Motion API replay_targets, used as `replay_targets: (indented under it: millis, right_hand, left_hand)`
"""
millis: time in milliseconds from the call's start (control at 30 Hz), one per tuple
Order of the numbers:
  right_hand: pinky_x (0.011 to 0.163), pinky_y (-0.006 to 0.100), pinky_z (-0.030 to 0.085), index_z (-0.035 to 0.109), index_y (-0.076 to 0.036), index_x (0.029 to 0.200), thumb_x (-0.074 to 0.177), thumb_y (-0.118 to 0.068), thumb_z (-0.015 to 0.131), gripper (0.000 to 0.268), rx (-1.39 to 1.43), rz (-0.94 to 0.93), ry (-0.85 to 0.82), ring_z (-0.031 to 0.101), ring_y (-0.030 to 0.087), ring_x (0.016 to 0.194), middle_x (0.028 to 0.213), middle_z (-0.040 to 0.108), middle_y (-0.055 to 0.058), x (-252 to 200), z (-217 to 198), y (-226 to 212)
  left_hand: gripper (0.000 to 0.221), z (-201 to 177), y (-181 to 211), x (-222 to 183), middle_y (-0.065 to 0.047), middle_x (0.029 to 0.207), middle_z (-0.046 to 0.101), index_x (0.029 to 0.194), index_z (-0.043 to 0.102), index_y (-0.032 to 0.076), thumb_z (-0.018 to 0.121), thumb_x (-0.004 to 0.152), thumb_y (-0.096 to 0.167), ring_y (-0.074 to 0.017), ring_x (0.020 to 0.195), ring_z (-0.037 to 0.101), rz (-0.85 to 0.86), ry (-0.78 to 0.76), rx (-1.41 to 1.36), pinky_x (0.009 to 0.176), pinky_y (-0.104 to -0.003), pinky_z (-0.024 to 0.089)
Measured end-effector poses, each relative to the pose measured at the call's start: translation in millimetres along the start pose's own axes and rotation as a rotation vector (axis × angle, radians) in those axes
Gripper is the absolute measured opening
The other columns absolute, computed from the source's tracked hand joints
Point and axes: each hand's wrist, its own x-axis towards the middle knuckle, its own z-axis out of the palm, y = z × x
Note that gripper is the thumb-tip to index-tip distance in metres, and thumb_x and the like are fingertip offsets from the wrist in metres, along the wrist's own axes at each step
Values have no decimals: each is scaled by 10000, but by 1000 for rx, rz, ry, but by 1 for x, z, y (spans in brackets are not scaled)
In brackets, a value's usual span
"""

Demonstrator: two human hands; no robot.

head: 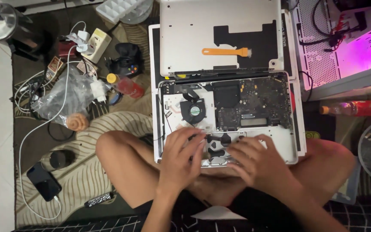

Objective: The person sits on the floor with an opened laptop on their lap and disassembles it. They lift out the logic board assembly, set it aside, then use a screwdriver to remove screws from the lower chassis and manipulate internal components and cables by hand.

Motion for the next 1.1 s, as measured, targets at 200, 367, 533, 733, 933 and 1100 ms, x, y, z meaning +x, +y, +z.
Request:
replay_targets:
  millis: [200, 367, 533, 733, 933, 1100]
  right_hand:
    - [1030, 462, 352, 700, -88, 1201, 876, -200, 673, 345, 32, 32, -17, 576, 222, 1088, 1104, 660, 40, 7, 1, -13]
    - [1023, 450, 348, 721, -131, 1141, 856, -226, 698, 302, 22, 37, -50, 584, 200, 1068, 1092, 671, 5, 8, -5, -10]
    - [1001, 452, 423, 708, -89, 1117, 767, -137, 759, 357, 316, 203, 93, 627, 261, 1044, 1074, 685, 57, -23, -14, -11]
    - [826, 324, 555, 738, -34, 996, 802, -45, 700, 198, 796, 699, 396, 703, 223, 906, 1011, 748, 116, -94, 11, -29]
    - [626, 317, 532, 583, -21, 1154, 941, -67, 645, 227, 1416, 653, 732, 627, 230, 753, 959, 664, 177, -103, 7, -28]
    - [873, 297, 563, 610, -67, 1115, 982, -143, 605, 153, 1066, 766, 956, 652, 173, 985, 1074, 654, 86, -133, 23, 15]
  left_hand:
    - [228, -5, -2, -32, -38, 1124, 674, 1063, 707, 52, 729, 836, 69, -259, 1060, 621, -46, -57, 111, 975, -400, 462]
    - [385, 0, -12, -46, -64, 1224, 648, 1189, 699, 81, 772, 841, 228, -278, 1124, 589, -6, -142, 204, 1008, -447, 401]
    - [326, -5, -11, -39, -21, 1038, 666, 1160, 717, 82, 753, 857, 196, -231, 1008, 588, 41, -196, 175, 953, -461, 381]
    - [196, 6, 8, -28, 2, 845, 626, 1051, 733, 83, 728, 871, 159, -180, 815, 556, 82, -322, -92, 879, -351, 419]
    - [50, 37, 39, -2, -15, 795, 594, 950, 723, 94, 720, 914, 129, -195, 722, 523, 101, -492, -334, 759, -335, 396]
    - [235, 60, 51, 15, -48, 969, 650, 1116, 670, 53, 727, 912, 154, -215, 832, 599, 69, -410, -244, 796, -351, 456]
